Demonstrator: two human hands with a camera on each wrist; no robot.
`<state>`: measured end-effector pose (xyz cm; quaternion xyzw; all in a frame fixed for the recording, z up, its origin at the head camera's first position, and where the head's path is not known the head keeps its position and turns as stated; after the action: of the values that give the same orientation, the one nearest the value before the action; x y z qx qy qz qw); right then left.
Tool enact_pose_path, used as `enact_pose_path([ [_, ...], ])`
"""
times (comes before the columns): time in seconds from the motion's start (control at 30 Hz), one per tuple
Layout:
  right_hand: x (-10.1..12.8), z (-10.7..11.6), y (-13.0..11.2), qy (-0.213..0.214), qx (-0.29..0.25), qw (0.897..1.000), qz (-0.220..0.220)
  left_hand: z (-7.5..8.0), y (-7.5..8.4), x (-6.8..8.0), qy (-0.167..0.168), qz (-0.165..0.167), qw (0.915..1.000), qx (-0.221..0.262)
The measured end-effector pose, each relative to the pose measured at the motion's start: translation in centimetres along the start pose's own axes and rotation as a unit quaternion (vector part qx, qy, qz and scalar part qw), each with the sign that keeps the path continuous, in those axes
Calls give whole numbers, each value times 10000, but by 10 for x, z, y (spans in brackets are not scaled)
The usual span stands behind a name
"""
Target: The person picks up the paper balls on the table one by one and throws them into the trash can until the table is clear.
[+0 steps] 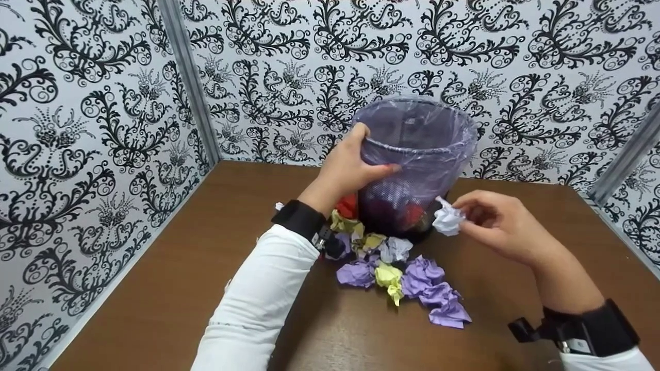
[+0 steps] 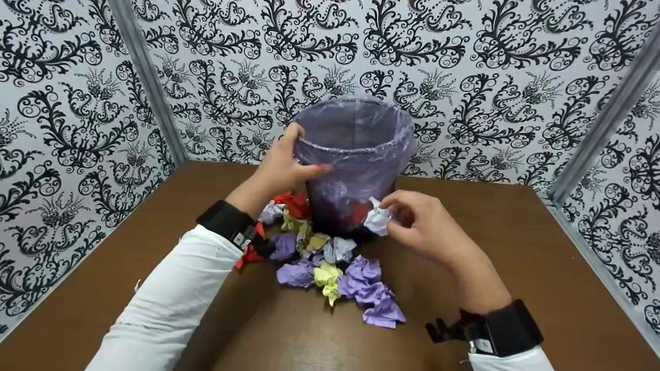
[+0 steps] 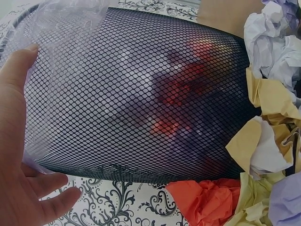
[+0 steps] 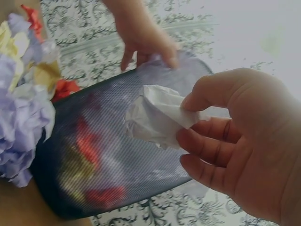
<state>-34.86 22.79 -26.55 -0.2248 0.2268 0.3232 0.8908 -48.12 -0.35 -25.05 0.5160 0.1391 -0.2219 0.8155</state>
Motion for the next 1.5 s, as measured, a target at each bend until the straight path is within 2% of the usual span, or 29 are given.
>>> enact_pose_path([
  [0.2, 2, 22, -11, 519, -72, 9983, 253, 1, -1, 1, -11, -28, 10000, 38],
  [0.43, 1, 52, -32, 1210, -456, 9908, 401, 2, -1, 2, 21, -31, 10000, -17],
  [0.53, 0, 64, -43, 1410, -516, 9873, 511, 0, 0, 2, -7, -24, 10000, -33],
  [0.6, -1, 70, -41, 1463, -533, 9862, 554, -1, 0, 2, -32, -19, 10000, -51],
  [0.7, -7, 77, -30, 1404, -445, 9880, 464, -2, 0, 1, -36, 0, 9999, -129],
  [0.8, -20, 87, -26, 1250, -135, 9916, 318, -1, 1, 1, -32, 36, 9997, -223],
  [1.0, -58, 110, -29, 1174, 506, 9917, 114, 0, 0, 0, -64, 40, 9997, -229],
  [1.1, -79, 115, -25, 1057, 820, 9908, -218, 0, 0, -1, -79, 19, 9998, -184],
  [1.27, -111, 113, -18, 653, 843, 9904, -878, 0, -1, -1, -78, -6, 9999, -131],
  [1.5, -148, 100, -13, 370, 878, 9880, -1214, -1, 0, -1, -84, -3, 9999, -119],
])
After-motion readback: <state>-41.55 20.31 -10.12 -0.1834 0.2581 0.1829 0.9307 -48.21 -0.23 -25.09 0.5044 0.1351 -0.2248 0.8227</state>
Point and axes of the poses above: each hand's wrist, its own x-axis away from the middle knuckle, its own z-axis out of the back of the hand, y = z × x, the point moved 10 cm from there along -x, towards the middle knuckle, and after that the axes turned 13 degrees about x, right-handed, at the moved point
